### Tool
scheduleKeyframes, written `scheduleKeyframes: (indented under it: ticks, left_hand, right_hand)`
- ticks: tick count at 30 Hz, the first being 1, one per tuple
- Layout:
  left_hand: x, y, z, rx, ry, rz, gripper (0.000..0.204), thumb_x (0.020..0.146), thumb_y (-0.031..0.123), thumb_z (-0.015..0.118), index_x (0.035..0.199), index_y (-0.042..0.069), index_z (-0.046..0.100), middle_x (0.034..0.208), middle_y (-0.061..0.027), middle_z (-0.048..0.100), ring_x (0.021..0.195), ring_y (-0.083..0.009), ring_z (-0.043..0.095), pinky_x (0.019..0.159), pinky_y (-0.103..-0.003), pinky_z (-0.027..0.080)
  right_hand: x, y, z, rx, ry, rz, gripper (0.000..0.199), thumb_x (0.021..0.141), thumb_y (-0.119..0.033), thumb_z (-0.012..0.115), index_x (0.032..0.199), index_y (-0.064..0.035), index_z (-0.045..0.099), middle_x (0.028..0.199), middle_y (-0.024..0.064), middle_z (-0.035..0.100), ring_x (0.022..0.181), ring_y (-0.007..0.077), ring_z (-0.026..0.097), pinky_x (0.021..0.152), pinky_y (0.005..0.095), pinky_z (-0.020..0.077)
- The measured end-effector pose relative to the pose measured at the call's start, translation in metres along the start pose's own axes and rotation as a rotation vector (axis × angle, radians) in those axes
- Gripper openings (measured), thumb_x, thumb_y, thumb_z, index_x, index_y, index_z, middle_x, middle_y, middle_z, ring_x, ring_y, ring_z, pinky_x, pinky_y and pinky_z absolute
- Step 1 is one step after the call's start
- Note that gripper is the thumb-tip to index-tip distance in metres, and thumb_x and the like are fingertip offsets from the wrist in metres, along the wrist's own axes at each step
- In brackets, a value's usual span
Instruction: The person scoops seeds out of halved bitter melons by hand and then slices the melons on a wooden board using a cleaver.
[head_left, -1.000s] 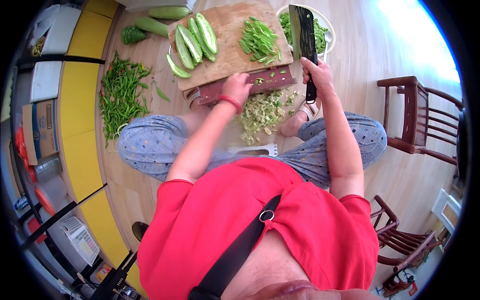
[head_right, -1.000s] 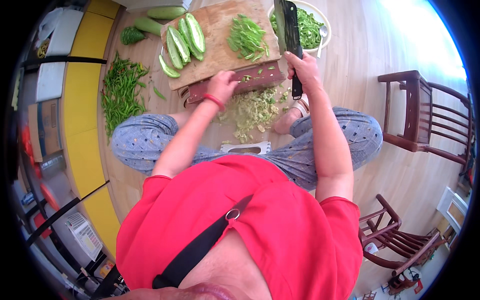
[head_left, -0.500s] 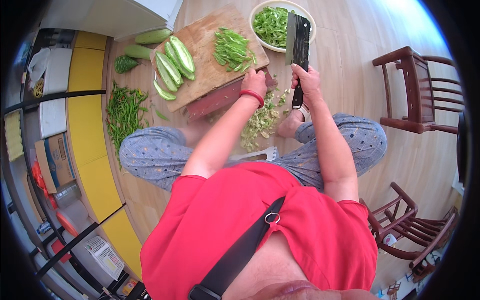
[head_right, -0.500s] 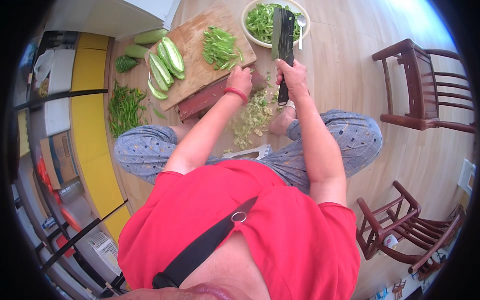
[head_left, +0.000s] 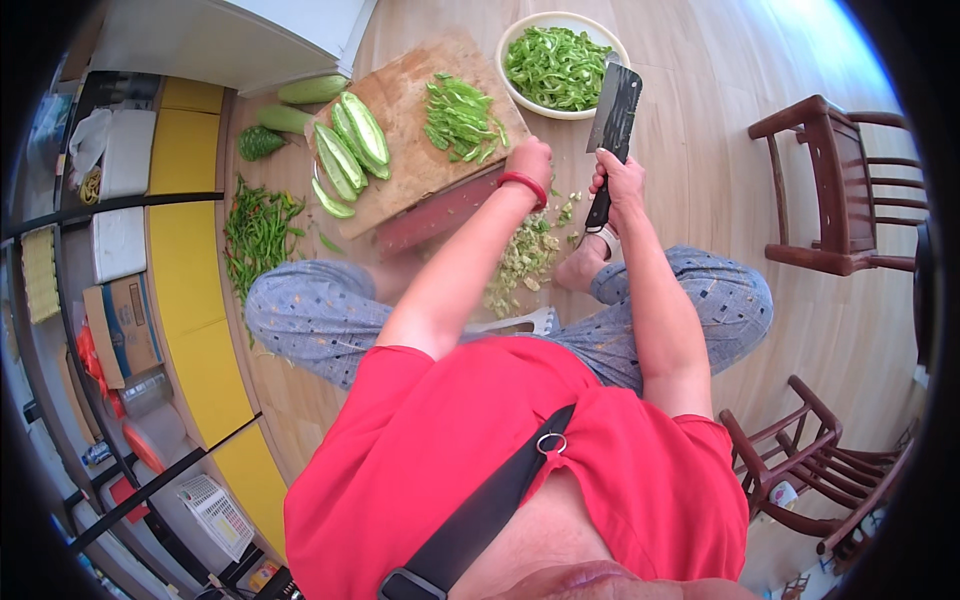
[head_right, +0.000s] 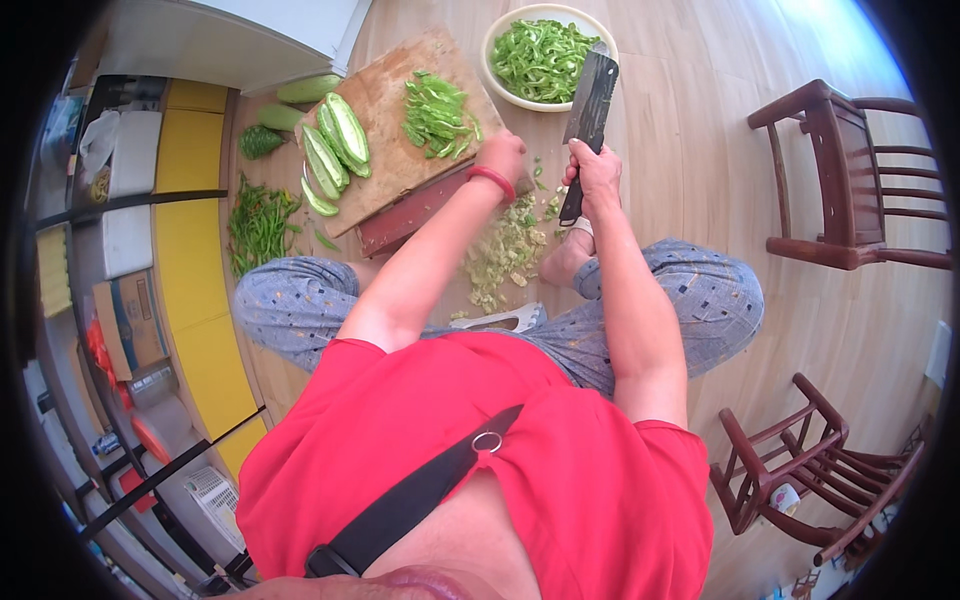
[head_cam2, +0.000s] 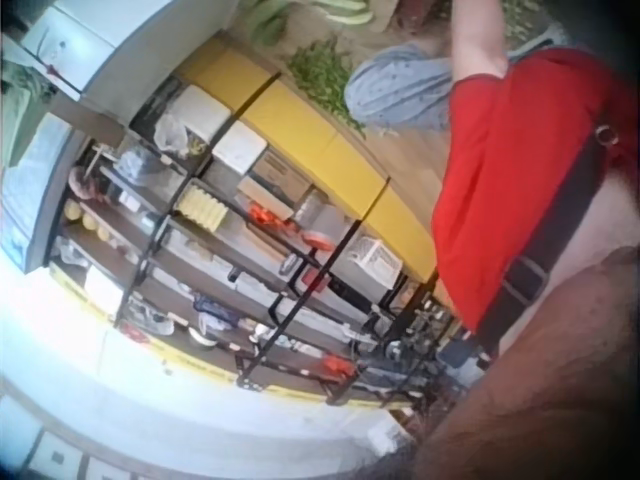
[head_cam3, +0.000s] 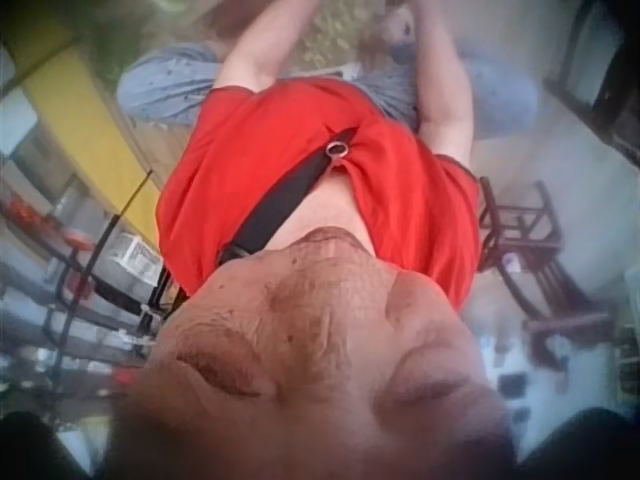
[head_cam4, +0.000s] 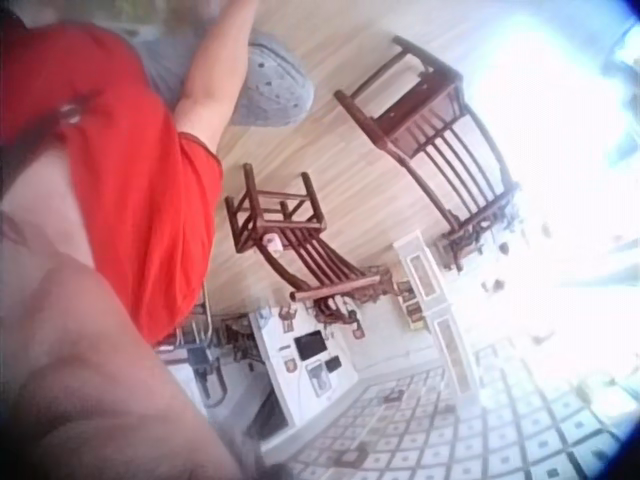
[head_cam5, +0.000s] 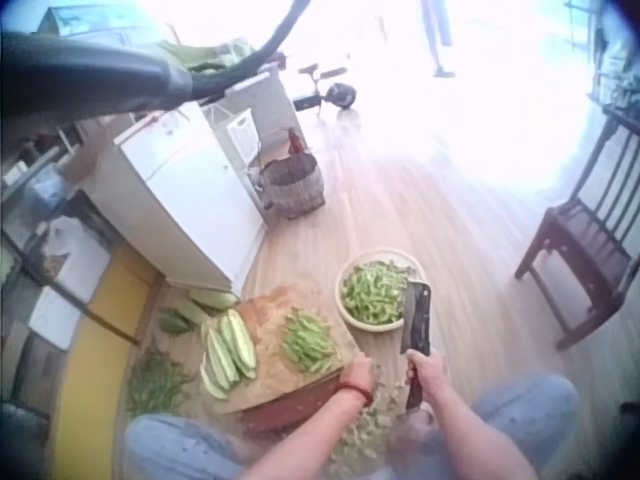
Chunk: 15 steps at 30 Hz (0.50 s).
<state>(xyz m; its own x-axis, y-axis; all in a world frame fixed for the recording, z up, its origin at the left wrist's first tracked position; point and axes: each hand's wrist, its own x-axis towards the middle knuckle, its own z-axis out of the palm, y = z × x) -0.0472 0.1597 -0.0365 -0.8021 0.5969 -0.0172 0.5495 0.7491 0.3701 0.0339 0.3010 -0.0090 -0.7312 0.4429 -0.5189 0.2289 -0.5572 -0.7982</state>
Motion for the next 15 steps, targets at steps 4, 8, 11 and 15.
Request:
scheduleKeyframes:
  ticks: [4, 8, 11, 15]
  left_hand:
    - [0.007, 0.003, -0.051, -1.154, -0.112, -0.562, 0.011, 0.077, -0.002, 0.061, 0.088, 0.000, 0.064, 0.089, -0.0072, 0.063, 0.071, -0.0134, 0.061, 0.061, -0.026, 0.052]
    - [0.009, -0.034, -0.077, -1.494, -0.005, -0.586, 0.019, 0.079, -0.007, 0.054, 0.097, -0.004, 0.060, 0.094, -0.0118, 0.061, 0.076, -0.0207, 0.062, 0.065, -0.030, 0.055]
    - [0.012, -0.063, -0.094, -1.449, 0.105, -0.566, 0.022, 0.080, -0.008, 0.051, 0.101, -0.005, 0.058, 0.095, -0.0129, 0.060, 0.078, -0.0215, 0.062, 0.066, -0.030, 0.055]
    - [0.010, -0.092, -0.111, -1.062, 0.177, -0.554, 0.036, 0.084, -0.003, 0.048, 0.120, 0.001, 0.049, 0.106, -0.0147, 0.057, 0.084, -0.0233, 0.062, 0.069, -0.029, 0.054]
  right_hand:
    - [0.002, -0.002, -0.005, 0.041, 0.022, -0.032, 0.014, 0.080, -0.011, 0.060, 0.074, -0.0057, 0.049, 0.057, 0.0008, 0.048, 0.042, 0.0095, 0.047, 0.037, 0.0261, 0.0420]
    - [-0.002, -0.007, -0.002, 0.047, 0.021, -0.009, 0.014, 0.080, -0.012, 0.060, 0.073, -0.0057, 0.049, 0.057, 0.0007, 0.048, 0.042, 0.0093, 0.047, 0.037, 0.0259, 0.0419]
    - [-0.007, -0.009, 0.003, 0.033, -0.006, 0.006, 0.015, 0.080, -0.012, 0.060, 0.073, -0.0055, 0.049, 0.057, 0.0007, 0.048, 0.042, 0.0093, 0.047, 0.037, 0.0257, 0.0421]
    - [-0.010, -0.008, 0.010, -0.085, -0.083, -0.008, 0.014, 0.081, -0.013, 0.060, 0.075, -0.0050, 0.050, 0.057, 0.0012, 0.049, 0.042, 0.0100, 0.047, 0.037, 0.0266, 0.0435]
